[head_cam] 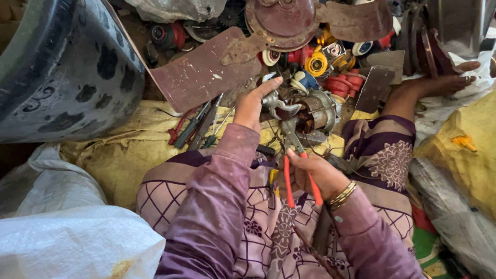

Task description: The person is sitting on the floor in a cluttered workshop, using a screwdriver and pliers to disassemble and manipulate a small mechanical component, likely an alternator or motor part. They repeatedly pry and adjust internal pieces while handling the object with both hands.

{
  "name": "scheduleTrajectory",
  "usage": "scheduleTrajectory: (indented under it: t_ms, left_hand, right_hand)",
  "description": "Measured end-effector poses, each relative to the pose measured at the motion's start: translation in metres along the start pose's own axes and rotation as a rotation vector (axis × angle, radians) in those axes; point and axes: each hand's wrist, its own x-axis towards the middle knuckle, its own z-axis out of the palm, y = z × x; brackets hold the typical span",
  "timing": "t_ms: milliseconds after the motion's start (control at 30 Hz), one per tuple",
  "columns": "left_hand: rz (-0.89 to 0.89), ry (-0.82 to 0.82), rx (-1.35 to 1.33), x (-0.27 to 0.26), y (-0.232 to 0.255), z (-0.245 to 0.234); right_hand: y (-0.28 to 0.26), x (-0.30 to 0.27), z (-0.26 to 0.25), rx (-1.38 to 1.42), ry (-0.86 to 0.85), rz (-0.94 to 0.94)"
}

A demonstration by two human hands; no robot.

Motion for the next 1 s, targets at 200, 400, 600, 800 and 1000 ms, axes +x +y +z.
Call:
scheduleTrajectory:
  t_ms: [200, 400, 600, 800, 1000]
  left_hand:
    - [-0.168, -0.017, -0.238, 0.009, 0.009, -0.013]
    - [-0.144, -0.293, -0.449, -0.005, 0.021, -0.009]
    - [-0.166, -0.712, -0.331, -0.041, 0.015, 0.015]
    - [-0.300, -0.920, -0.419, -0.094, 0.015, 0.072]
    - [-0.326, -0.827, -0.392, -0.165, 0.002, 0.070]
  right_hand:
    - [0.013, -0.021, 0.024, 0.016, 0.044, -0.011]
    - [0.063, -0.075, -0.009, 0.021, 0.309, 0.159]
    - [0.134, -0.122, -0.067, -0.291, 0.451, 0.045]
    - [0.150, -0.081, -0.096, -0.291, 0.473, -0.338]
    - [0.146, -0.063, -0.098, -0.365, 0.474, -0.421]
